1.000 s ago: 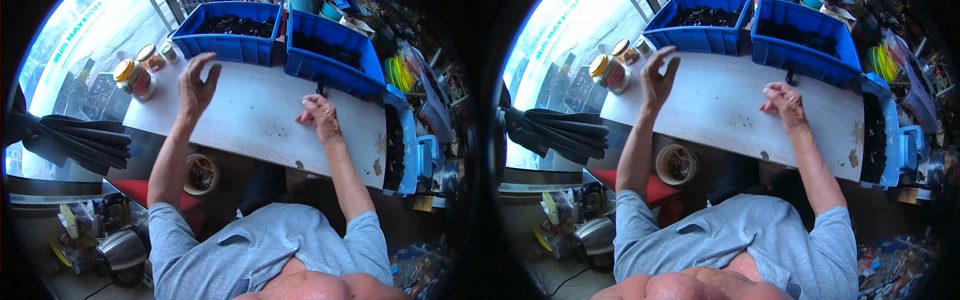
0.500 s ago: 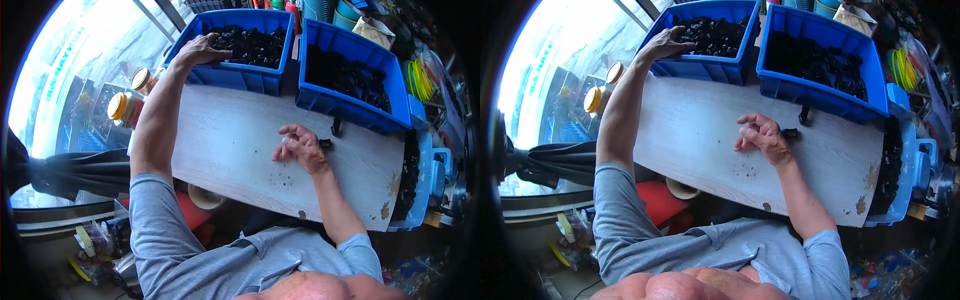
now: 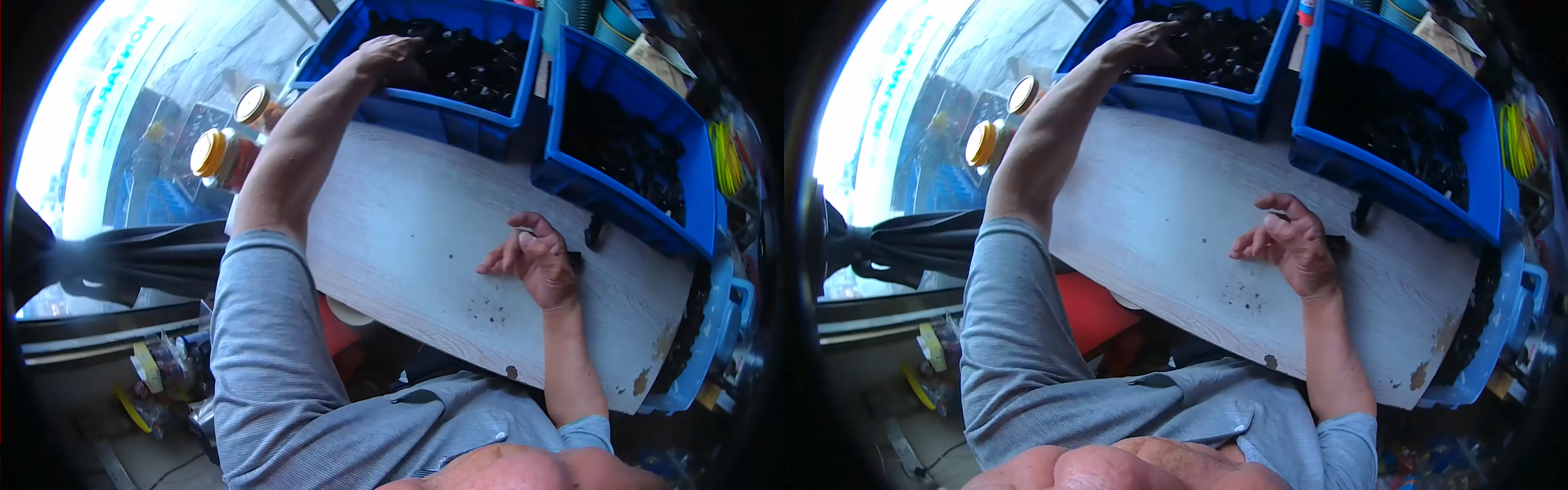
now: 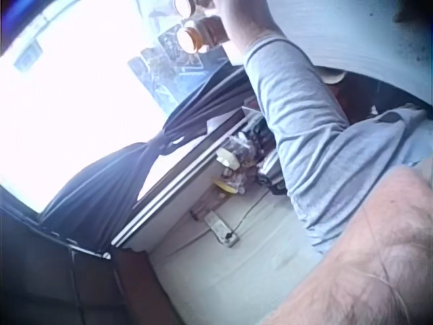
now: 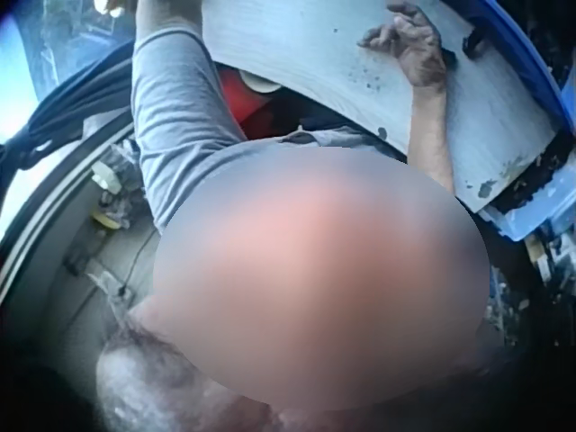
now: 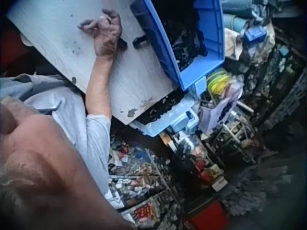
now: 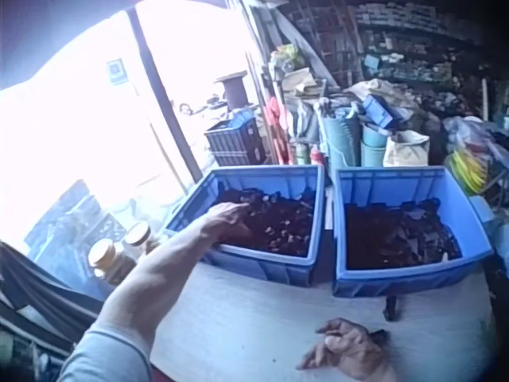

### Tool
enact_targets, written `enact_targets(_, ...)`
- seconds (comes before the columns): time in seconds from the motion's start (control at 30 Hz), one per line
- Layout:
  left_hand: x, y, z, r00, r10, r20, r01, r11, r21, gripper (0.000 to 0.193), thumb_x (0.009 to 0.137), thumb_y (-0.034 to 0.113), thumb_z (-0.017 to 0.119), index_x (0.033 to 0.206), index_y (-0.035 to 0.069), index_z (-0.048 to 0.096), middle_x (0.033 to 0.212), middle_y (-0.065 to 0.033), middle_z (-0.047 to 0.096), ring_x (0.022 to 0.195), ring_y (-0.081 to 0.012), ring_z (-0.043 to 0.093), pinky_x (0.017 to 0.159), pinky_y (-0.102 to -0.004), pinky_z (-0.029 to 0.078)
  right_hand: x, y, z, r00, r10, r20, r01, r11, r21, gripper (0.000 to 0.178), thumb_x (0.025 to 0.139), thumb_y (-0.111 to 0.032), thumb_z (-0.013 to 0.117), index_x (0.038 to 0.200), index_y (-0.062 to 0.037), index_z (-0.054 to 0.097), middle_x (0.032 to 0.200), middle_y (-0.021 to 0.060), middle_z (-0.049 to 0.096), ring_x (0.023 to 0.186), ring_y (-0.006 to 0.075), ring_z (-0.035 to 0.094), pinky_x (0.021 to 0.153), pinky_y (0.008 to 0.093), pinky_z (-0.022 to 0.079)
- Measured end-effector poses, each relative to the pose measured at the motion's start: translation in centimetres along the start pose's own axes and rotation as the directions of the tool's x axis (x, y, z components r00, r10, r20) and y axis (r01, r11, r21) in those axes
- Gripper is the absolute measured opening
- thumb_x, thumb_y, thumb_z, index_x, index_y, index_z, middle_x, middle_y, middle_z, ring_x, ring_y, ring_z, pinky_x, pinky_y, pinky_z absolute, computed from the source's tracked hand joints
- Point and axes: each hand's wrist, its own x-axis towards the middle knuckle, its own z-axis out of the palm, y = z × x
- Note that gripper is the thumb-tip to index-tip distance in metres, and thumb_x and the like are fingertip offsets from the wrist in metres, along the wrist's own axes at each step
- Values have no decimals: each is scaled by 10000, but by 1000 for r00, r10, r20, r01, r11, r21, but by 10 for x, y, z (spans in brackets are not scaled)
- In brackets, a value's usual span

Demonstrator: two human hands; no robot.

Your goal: Assemble small black mechanical components by hand at a workstation.

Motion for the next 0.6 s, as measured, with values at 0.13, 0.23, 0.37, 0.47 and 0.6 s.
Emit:
enact_targets(0.13,4,-10,11,990,-123,68,133,979,-155,813,686,442,810,1413,171,566,1335,-136,646,1206,-282,639,983,-409,539,0,5,2,999,-21,49,21,1000,5,397,969,-256,619,1280,-34,511,759,107,658,883,323,726,861,620,575)
enact_targets(0.23,4,-15,22,990,-118,-75,99,970,-220,755,757,401,790,1429,153,552,1325,-148,646,1151,-319,663,893,-415,589,1,6,3,998,-30,58,29,999,16,415,970,-271,637,1286,-33,507,778,114,660,893,332,725,864,625,574)
enact_targets(0.37,12,-15,14,987,-151,54,160,916,-368,831,676,384,825,1427,146,561,1323,-139,653,1181,-250,654,944,-388,564,3,8,-2,997,-31,75,29,999,32,439,967,-293,652,1290,-34,505,797,120,665,896,340,724,861,630,573)
enact_targets(0.47,5,-1,8,981,-193,26,191,929,-316,742,705,370,803,1390,178,596,1241,-124,693,1124,-252,680,916,-383,575,3,7,-3,995,-49,89,47,998,35,438,973,-288,650,1296,-33,502,807,125,665,895,344,724,861,630,574)
enact_targets(0.6,12,-6,17,994,-98,-54,89,984,-153,627,741,354,779,1337,216,642,1170,-100,720,1073,-272,697,894,-376,583,2,7,-2,997,-38,70,36,999,23,430,975,-285,645,1295,-34,505,784,115,660,889,342,726,858,631,576)
